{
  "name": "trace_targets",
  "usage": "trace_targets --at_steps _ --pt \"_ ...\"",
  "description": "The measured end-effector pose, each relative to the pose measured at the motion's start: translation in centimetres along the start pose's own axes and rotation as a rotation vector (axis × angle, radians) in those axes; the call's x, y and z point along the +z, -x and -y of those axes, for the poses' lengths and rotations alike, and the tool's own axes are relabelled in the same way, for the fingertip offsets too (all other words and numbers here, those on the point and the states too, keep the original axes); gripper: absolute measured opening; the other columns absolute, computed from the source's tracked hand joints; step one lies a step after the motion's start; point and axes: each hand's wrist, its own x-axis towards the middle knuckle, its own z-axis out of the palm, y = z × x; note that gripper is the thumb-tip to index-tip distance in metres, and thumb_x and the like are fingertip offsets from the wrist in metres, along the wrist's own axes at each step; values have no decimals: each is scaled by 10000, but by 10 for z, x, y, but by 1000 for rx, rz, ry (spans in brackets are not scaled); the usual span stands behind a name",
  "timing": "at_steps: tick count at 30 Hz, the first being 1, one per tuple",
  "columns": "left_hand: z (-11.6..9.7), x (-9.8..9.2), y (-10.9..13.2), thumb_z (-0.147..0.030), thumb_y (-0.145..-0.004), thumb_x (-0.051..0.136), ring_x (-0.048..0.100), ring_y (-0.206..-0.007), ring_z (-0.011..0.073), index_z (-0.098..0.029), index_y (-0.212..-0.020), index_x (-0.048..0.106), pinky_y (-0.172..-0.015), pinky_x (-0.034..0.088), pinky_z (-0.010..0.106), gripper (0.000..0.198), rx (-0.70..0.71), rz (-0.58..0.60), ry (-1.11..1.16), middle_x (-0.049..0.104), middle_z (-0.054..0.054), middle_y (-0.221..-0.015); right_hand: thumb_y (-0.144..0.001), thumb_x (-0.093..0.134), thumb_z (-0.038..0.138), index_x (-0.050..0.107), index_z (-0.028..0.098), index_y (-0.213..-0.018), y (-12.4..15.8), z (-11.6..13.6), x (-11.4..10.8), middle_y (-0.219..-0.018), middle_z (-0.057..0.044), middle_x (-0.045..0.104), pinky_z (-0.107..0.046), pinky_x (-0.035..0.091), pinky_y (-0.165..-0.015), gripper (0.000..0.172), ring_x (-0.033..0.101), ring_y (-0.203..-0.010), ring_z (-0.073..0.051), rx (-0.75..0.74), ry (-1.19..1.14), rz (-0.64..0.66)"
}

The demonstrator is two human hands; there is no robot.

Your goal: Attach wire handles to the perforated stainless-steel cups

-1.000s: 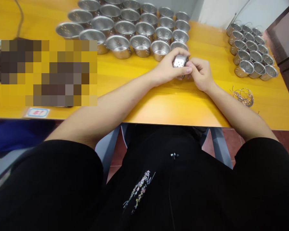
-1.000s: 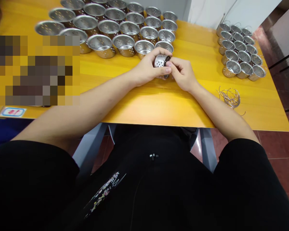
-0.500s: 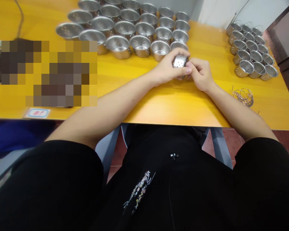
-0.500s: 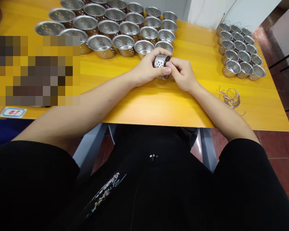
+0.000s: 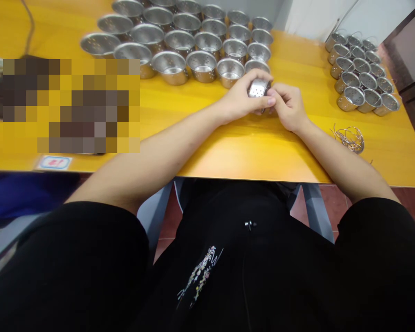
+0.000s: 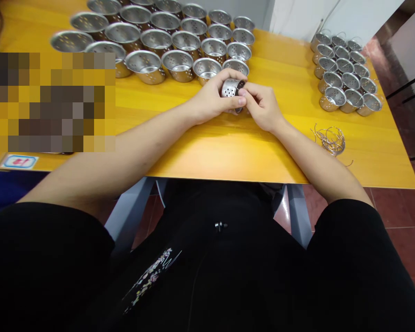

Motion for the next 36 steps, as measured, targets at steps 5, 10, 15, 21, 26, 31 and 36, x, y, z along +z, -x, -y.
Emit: trace_targets --at_steps 5,10,15,21,26,31,36 --pt "-1 1 0 -573 -657 1337 785 -921 222 -323 -1226 779 -757 650 370 835 -9 -5 12 831 28 -1148 -1216 561 1061 665 284 -836 0 3 0 -759 -6 634 -470 716 -892 871 650 -726 -229 7 10 4" --pt "0 0 1 -598 -657 1327 785 -953 240 -350 -1220 793 -781 661 405 814 7 3 7 810 19 -1116 -1227 526 1058 656 288 -851 1 2 -1 -783 -13 630 -472 722 -909 867 670 -770 -244 19 41 14" --pt "3 0 0 -651 -657 1308 784 -951 248 -375 -1207 804 -787 665 425 795 47 9 16 797 6 -1088 -1223 535 1056 634 296 -832 0 2 0 -776 -20 627 -477 727 -888 860 666 -757 -251 25 33 4" --pt "0 3 1 -632 -634 1305 799 -961 278 -367 -1203 801 -779 658 428 805 13 -33 -13 802 23 -1059 -1189 557 1091 628 304 -816 0 6 1 -765 -17 624 -495 744 -927 874 686 -762 -258 51 20 -5" --pt "-5 4 4 -692 -565 1314 786 -962 266 -363 -1188 818 -774 678 414 861 10 -41 -20 825 26 -1106 -1143 552 1148 637 307 -825 0 6 1 -764 -16 626 -499 749 -929 903 685 -768 -261 74 15 -12" --pt "-7 5 5 -683 -600 1281 777 -950 270 -382 -1184 814 -767 669 431 805 3 -46 -31 811 23 -1097 -1155 585 1121 646 302 -828 0 4 1 -774 -18 647 -495 749 -911 883 695 -766 -259 73 -3 -11" --pt "-8 5 5 -710 -555 1289 762 -944 270 -384 -1166 808 -776 684 440 843 13 -36 -23 814 21 -1111 -1163 600 1106 661 300 -819 0 4 2 -765 -15 658 -493 751 -906 878 692 -738 -251 61 -19 -13"
